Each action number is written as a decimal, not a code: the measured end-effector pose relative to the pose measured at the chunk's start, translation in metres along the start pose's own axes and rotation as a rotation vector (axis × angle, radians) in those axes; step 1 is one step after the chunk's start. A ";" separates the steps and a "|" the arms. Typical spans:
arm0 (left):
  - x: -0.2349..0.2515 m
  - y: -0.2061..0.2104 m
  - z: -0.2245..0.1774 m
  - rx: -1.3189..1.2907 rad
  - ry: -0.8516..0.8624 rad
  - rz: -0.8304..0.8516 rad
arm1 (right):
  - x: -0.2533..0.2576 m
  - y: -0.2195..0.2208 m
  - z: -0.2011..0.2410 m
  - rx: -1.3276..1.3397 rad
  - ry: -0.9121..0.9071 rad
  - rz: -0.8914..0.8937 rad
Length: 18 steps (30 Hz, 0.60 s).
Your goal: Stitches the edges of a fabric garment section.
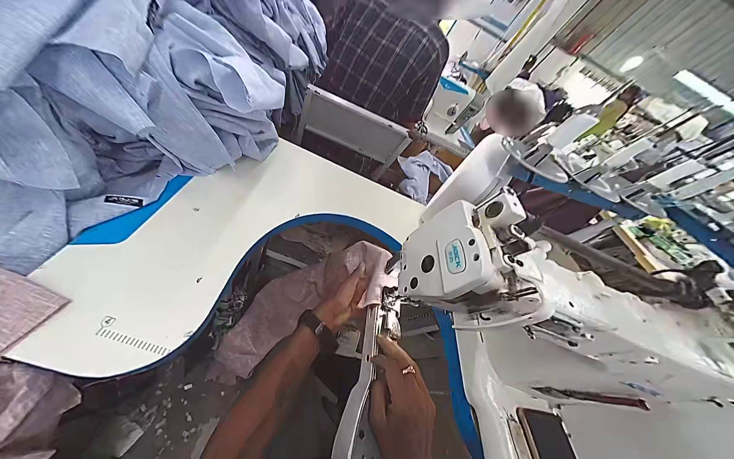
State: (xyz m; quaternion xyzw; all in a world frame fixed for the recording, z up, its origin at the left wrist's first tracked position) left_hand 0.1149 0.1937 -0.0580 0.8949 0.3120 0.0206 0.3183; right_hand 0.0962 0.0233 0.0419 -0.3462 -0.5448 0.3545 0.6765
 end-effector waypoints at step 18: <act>-0.200 0.100 -0.102 0.119 0.696 0.137 | -0.023 -0.058 0.007 0.907 0.301 -0.103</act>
Point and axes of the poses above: each hand's wrist, its own x-axis towards the middle knuckle, its own y-axis out of the palm, z = x × y, the point moved 9 cm from there along x, towards the middle knuckle, and after that the axes turned 5 degrees about z, right-handed, at the moved point
